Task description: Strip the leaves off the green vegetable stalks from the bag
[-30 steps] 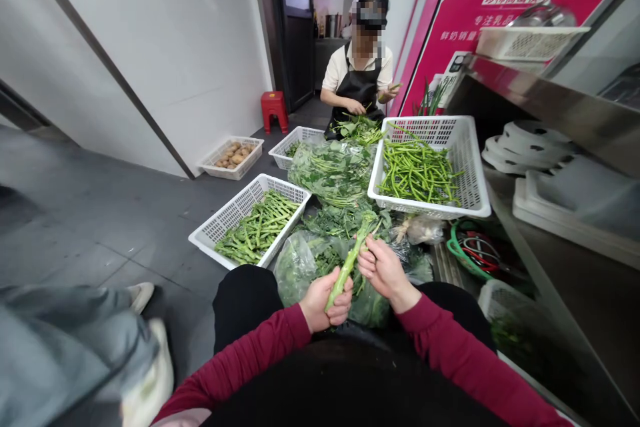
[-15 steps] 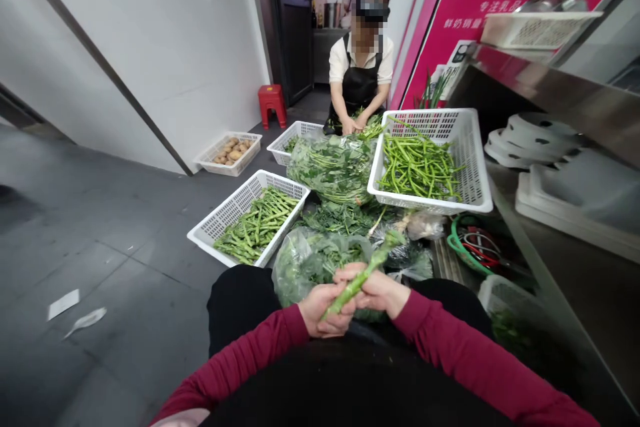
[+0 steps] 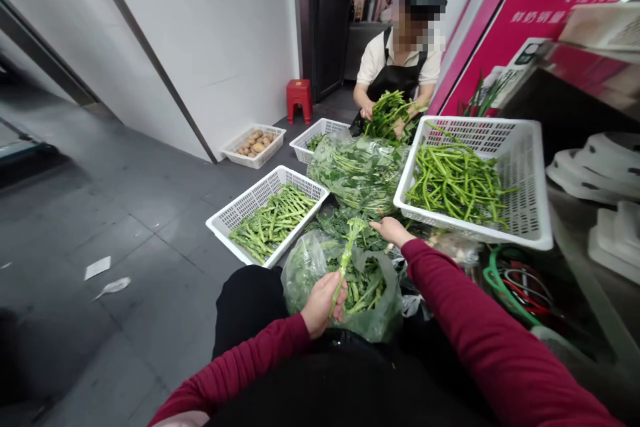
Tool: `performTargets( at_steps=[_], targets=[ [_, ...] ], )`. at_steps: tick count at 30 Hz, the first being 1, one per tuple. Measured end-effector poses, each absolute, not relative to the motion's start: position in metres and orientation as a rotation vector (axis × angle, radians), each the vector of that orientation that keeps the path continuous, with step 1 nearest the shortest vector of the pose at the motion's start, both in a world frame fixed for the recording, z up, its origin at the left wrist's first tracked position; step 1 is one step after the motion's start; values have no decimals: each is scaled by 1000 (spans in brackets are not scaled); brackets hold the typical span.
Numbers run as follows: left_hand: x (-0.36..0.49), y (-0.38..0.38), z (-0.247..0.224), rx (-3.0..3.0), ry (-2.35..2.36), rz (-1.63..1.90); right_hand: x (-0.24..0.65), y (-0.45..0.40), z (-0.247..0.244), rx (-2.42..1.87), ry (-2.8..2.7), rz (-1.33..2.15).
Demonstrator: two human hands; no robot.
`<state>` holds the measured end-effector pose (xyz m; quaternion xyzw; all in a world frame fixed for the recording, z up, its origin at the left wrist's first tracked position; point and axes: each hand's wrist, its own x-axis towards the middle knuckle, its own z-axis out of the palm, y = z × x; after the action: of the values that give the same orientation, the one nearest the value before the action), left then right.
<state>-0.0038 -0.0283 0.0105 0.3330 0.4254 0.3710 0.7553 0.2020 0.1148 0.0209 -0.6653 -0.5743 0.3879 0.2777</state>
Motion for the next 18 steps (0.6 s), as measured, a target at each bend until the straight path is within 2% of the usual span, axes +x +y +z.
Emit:
performTargets(
  at_steps=[2, 6, 10, 12, 15, 18],
  targets=[
    [-3, -24, 7, 783, 1021, 840, 193, 97, 16, -1768, -1506, 1113],
    [2, -22, -1, 940, 1185, 856, 166, 45, 17, -1428, -1175, 1542],
    [3, -27, -2, 1094, 1221, 901, 151, 26, 28, -1324, -1008, 1523],
    [3, -32, 0, 1135, 1224, 944, 150, 24, 31, -1402, -1110, 1336],
    [3, -39, 2, 1131, 1228, 963, 148, 13, 27, -1505, -1464, 742],
    [4, -41, 4, 1005, 1184, 935, 137, -13, 15, -1357, -1920, 350]
  ],
)
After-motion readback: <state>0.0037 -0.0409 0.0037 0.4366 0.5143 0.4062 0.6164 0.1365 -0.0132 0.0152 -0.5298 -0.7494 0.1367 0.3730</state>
